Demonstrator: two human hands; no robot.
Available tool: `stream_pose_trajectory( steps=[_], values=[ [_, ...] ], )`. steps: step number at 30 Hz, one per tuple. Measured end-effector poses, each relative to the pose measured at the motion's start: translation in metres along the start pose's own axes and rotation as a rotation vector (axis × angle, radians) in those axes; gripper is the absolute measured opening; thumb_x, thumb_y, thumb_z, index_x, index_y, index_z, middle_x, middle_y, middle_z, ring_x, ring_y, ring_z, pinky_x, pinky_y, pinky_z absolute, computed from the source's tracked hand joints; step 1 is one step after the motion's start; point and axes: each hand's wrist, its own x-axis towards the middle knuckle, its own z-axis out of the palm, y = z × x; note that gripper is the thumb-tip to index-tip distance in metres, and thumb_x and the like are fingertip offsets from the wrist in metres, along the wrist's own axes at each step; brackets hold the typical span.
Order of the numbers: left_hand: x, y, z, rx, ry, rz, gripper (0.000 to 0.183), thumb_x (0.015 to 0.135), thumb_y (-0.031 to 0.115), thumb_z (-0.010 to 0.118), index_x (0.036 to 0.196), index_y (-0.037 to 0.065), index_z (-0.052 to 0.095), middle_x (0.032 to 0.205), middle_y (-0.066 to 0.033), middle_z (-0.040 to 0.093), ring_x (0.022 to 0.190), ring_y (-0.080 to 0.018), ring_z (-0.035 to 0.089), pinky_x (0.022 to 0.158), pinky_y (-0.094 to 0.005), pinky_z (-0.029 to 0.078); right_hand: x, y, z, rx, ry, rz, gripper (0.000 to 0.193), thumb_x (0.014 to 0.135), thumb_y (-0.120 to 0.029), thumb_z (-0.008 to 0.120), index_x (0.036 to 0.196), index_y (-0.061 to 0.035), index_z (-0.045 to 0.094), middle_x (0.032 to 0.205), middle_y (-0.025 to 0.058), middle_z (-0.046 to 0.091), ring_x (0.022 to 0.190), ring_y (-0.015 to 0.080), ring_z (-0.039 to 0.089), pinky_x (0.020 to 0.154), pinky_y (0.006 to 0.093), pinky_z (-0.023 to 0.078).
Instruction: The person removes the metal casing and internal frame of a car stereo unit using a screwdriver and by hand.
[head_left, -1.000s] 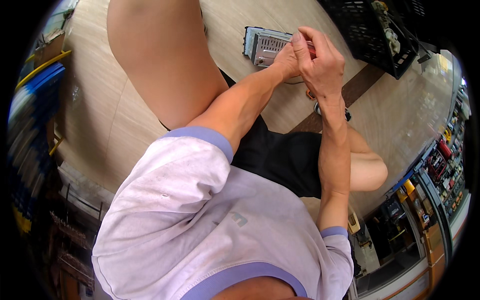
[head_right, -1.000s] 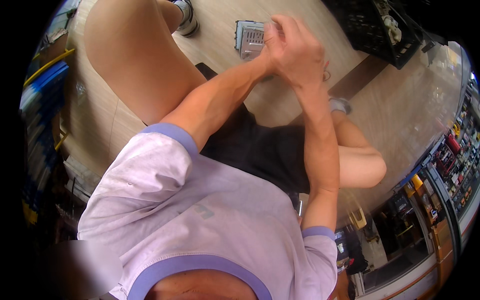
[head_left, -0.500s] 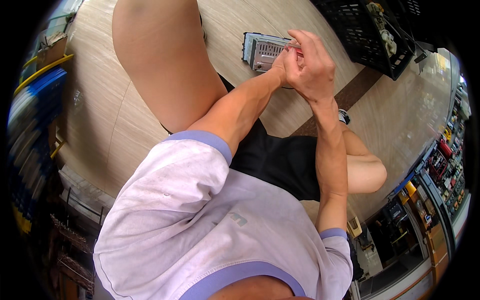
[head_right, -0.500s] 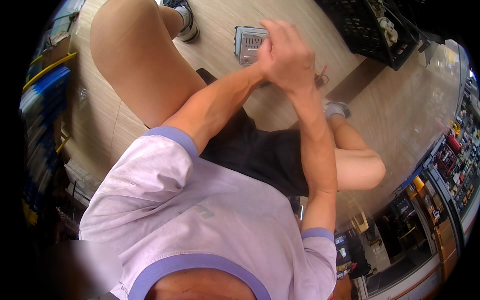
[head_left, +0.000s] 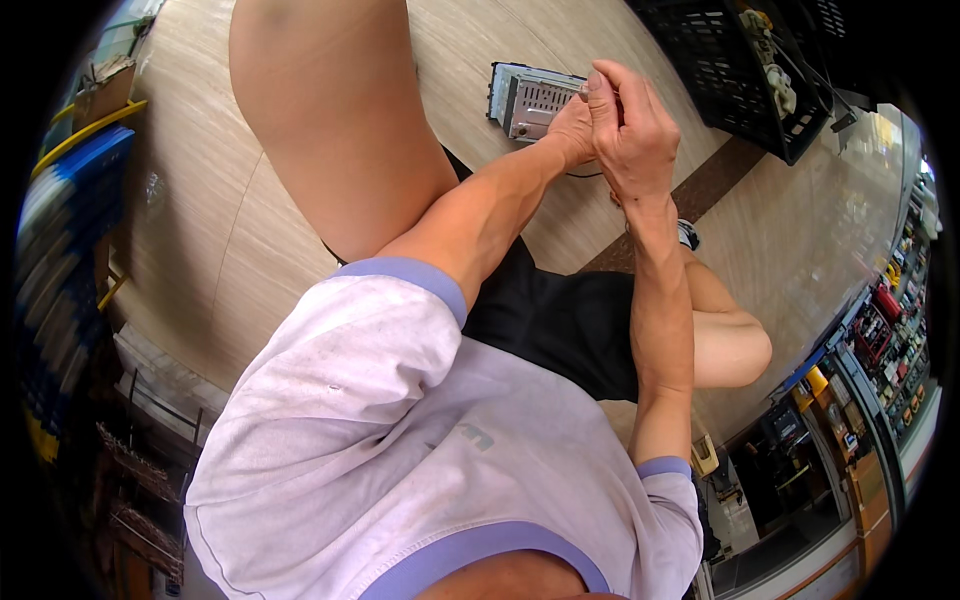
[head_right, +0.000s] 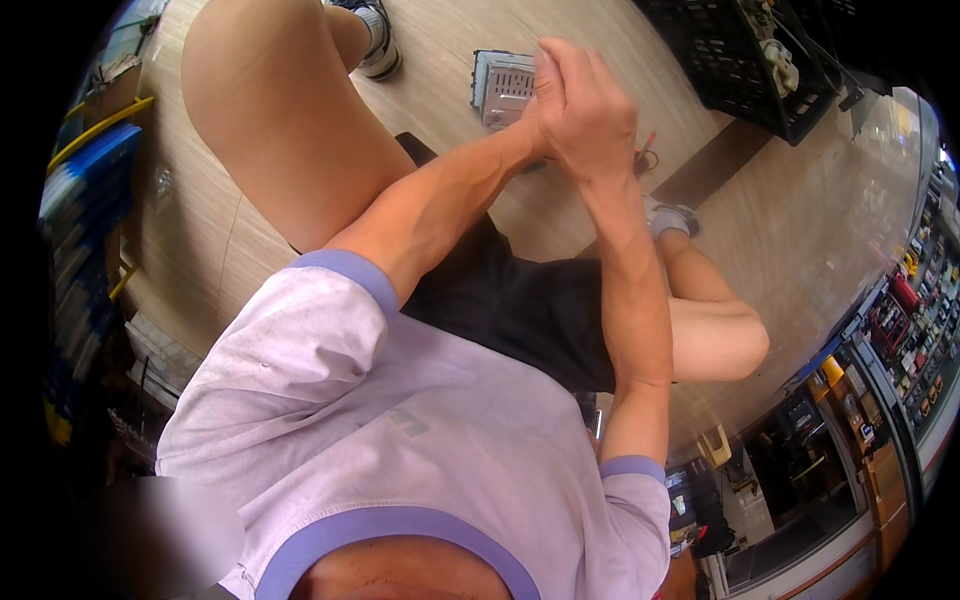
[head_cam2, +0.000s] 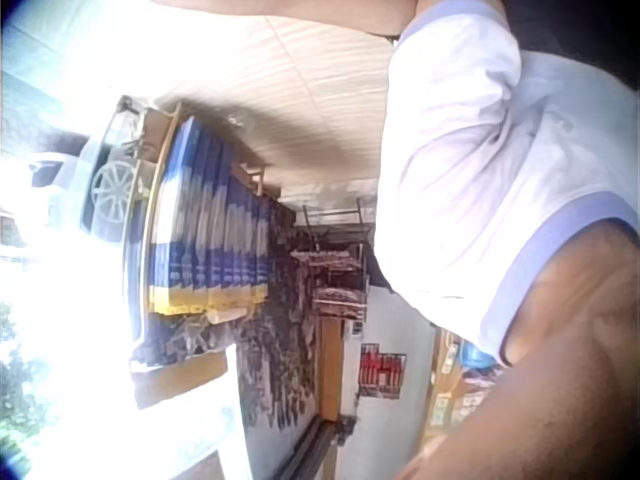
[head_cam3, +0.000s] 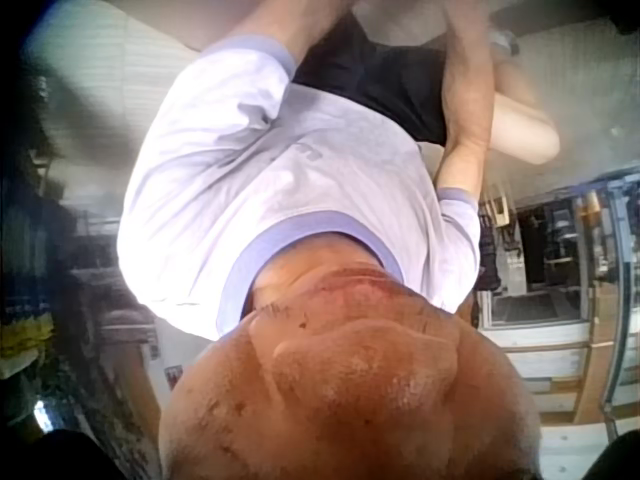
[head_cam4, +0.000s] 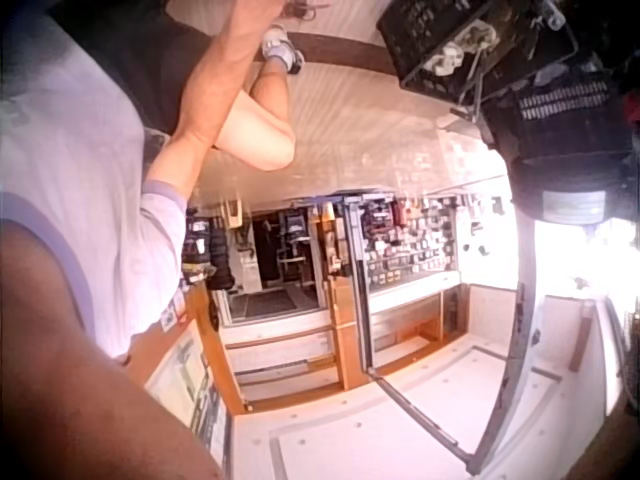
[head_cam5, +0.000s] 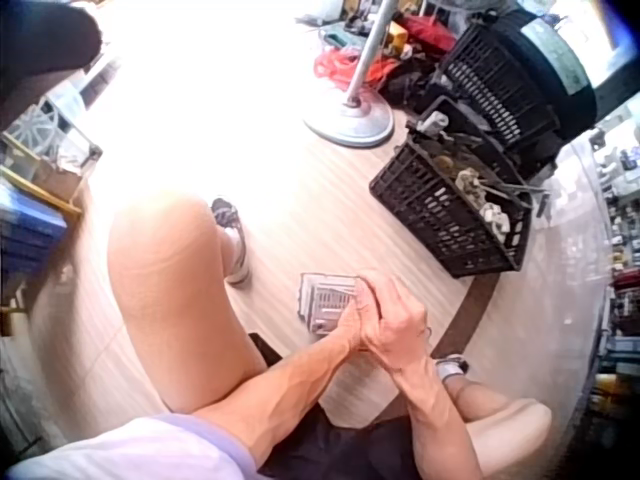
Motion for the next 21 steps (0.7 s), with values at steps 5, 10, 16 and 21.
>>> stream_pose_trajectory(
  steps=[5, 10, 16, 21],
  values=[
    [0.001, 0.004, -0.006, -0.37, 0.052, -0.085, 0.036, 0.093, 0.029, 0.052, 0.126, 0.015, 0.06, 0.134, -0.0112, 0.058, 0.129, -0.0275, 0.049, 0.11, -0.0416, 0.038, 0.0, -0.005, 0.0, 0.02, 0.04, -0.069, 0.025, 0.089, -0.002, 0.066, 0.113, -0.0046, 0.069, 0.099, 0.0133, 0.072, 0.082, 0.026, 0.073, 0.072, 0.0317, 0.059],
    [-0.003, 0.019, -0.014, -0.564, 0.126, -0.116, 0.037, 0.092, 0.029, 0.053, 0.126, 0.015, 0.06, 0.132, -0.0117, 0.059, 0.127, -0.0302, 0.05, 0.109, -0.0426, 0.038, -0.005, 0.009, 0.0, 0.028, 0.015, 0.038, 0.026, 0.089, -0.002, 0.066, 0.115, -0.0046, 0.068, 0.098, 0.0126, 0.073, 0.082, 0.0259, 0.073, 0.071, 0.0319, 0.059],
    [-0.022, -0.007, 0.006, -0.979, 0.133, -0.144, 0.04, 0.092, 0.031, 0.054, 0.129, 0.016, 0.058, 0.134, -0.0111, 0.059, 0.129, -0.0317, 0.049, 0.111, -0.043, 0.037, 0.0, -0.005, -0.001, 0.033, 0.061, -0.12, 0.024, 0.09, -0.007, 0.07, 0.115, -0.0048, 0.069, 0.093, 0.011, 0.073, 0.078, 0.0254, 0.072, 0.072, 0.0323, 0.059],
    [0.0, -0.003, 0.009, 0.088, 0.084, -0.023, 0.041, 0.092, 0.032, 0.055, 0.13, 0.018, 0.058, 0.137, -0.0087, 0.058, 0.131, -0.0302, 0.049, 0.114, -0.042, 0.035, -0.001, 0.003, 0.002, -0.002, 0.005, -0.084, 0.03, 0.089, -0.009, 0.073, 0.118, -0.0071, 0.068, 0.095, 0.0112, 0.073, 0.079, 0.0266, 0.072, 0.072, 0.033, 0.059]
  ],
)
